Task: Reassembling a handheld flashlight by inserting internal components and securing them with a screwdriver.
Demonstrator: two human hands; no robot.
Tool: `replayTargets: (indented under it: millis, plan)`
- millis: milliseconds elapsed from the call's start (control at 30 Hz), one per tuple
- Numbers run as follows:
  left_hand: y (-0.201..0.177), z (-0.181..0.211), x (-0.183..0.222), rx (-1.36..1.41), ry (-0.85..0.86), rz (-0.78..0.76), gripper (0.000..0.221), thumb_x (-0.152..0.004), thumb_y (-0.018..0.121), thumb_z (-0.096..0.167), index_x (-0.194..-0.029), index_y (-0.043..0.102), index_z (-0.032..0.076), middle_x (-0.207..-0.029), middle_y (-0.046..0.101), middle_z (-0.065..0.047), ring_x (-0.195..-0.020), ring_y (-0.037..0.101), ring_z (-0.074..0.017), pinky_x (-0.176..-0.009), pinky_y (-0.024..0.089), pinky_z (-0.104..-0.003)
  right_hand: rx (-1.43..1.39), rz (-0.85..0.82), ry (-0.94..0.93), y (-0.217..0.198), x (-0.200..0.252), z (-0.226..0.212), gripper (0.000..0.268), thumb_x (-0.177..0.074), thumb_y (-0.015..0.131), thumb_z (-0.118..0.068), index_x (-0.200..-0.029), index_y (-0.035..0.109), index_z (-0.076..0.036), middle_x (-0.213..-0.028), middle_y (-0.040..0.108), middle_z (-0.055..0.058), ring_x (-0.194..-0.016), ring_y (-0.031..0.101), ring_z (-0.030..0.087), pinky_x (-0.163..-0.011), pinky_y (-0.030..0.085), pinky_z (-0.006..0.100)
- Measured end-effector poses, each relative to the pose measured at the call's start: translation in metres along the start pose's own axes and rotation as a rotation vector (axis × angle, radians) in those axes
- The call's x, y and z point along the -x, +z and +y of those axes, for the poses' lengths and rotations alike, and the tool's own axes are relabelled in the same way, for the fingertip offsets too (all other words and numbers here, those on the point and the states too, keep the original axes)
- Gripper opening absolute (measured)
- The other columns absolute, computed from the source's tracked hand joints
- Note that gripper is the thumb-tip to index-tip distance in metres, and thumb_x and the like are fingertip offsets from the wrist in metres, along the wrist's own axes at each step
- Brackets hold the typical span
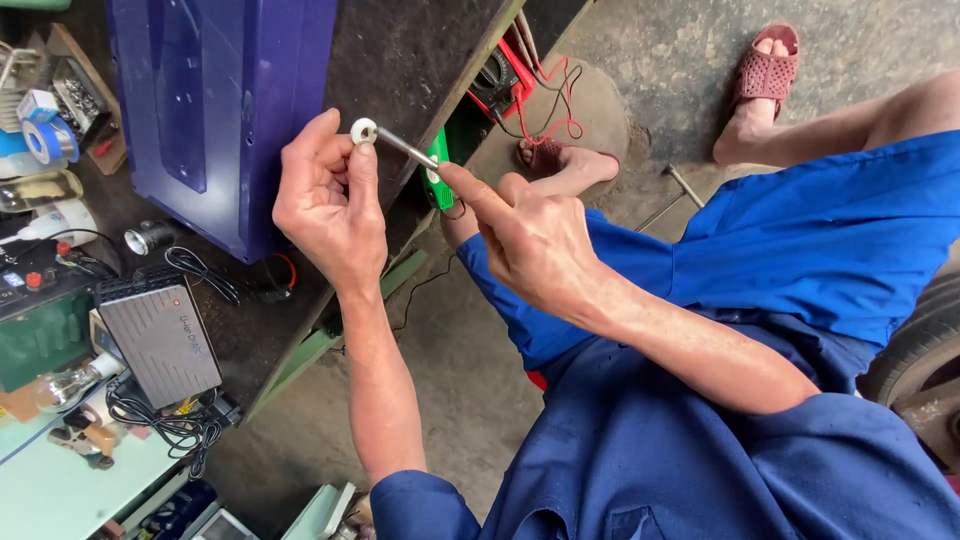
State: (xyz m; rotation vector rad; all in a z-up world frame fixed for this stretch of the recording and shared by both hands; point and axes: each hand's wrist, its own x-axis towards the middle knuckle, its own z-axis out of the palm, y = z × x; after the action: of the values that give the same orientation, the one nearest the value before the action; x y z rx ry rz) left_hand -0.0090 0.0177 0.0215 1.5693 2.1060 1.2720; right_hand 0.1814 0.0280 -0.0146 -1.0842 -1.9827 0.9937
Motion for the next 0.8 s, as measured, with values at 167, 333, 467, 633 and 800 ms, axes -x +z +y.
replayTargets:
  millis: [167,333,467,633,800]
  plan:
    - [0.002,-0.004,0.004,-0.174,0.218,0.064,0.014,-0.094,0.072,-0.009,-0.106,0.077,-0.004,-0.084,0.072,-0.014,-0.079,0.076,-0.0221,-0.066,0.063,-0.029,0.095,-0.026,-0.013,0.005,-0.002,0.002,0.057,-0.098,0.056,-0.008,-0.147,0.061,-0.036,-0.065,0.035,-0.003,-0.038,0.044,0.022,-0.045,0.05,0.031]
    - [0.005,-0.006,0.005,-0.264,0.323,0.06,0.016,-0.093,0.074,-0.009,-0.105,0.079,-0.001,-0.086,0.071,-0.012,-0.082,0.076,-0.0237,-0.067,0.063,-0.032,0.175,-0.022,-0.052,0.013,-0.004,0.003,0.06,-0.094,0.06,-0.01,-0.147,0.061,-0.038,-0.067,0.038,-0.003,-0.039,0.05,0.022,-0.045,0.051,0.034]
    - [0.004,-0.009,0.005,-0.279,0.343,0.059,0.017,-0.091,0.075,-0.011,-0.103,0.08,-0.001,-0.08,0.067,-0.011,-0.087,0.078,-0.0269,-0.067,0.063,-0.034,0.24,-0.019,-0.054,0.027,-0.003,0.003,0.062,-0.095,0.058,-0.01,-0.15,0.057,-0.037,-0.07,0.038,-0.002,-0.039,0.052,0.024,-0.046,0.052,0.038]
    - [0.003,-0.009,0.004,-0.255,0.31,0.061,0.015,-0.092,0.074,-0.01,-0.103,0.08,-0.003,-0.078,0.066,-0.012,-0.082,0.076,-0.0261,-0.067,0.062,-0.033,0.239,-0.066,-0.018,0.031,-0.002,0.001,0.073,-0.086,0.062,-0.007,-0.152,0.055,-0.039,-0.069,0.042,-0.002,-0.04,0.055,0.023,-0.046,0.053,0.038]
    - [0.005,-0.005,0.008,-0.353,0.268,0.014,0.01,-0.104,0.068,0.003,-0.112,0.073,0.0,-0.093,0.072,-0.013,-0.08,0.068,-0.0261,-0.07,0.056,-0.036,0.295,-0.184,-0.012,0.031,-0.003,0.001,0.072,-0.083,0.069,-0.009,-0.15,0.057,-0.032,-0.073,0.047,0.003,-0.035,0.044,0.027,-0.032,0.031,0.042]
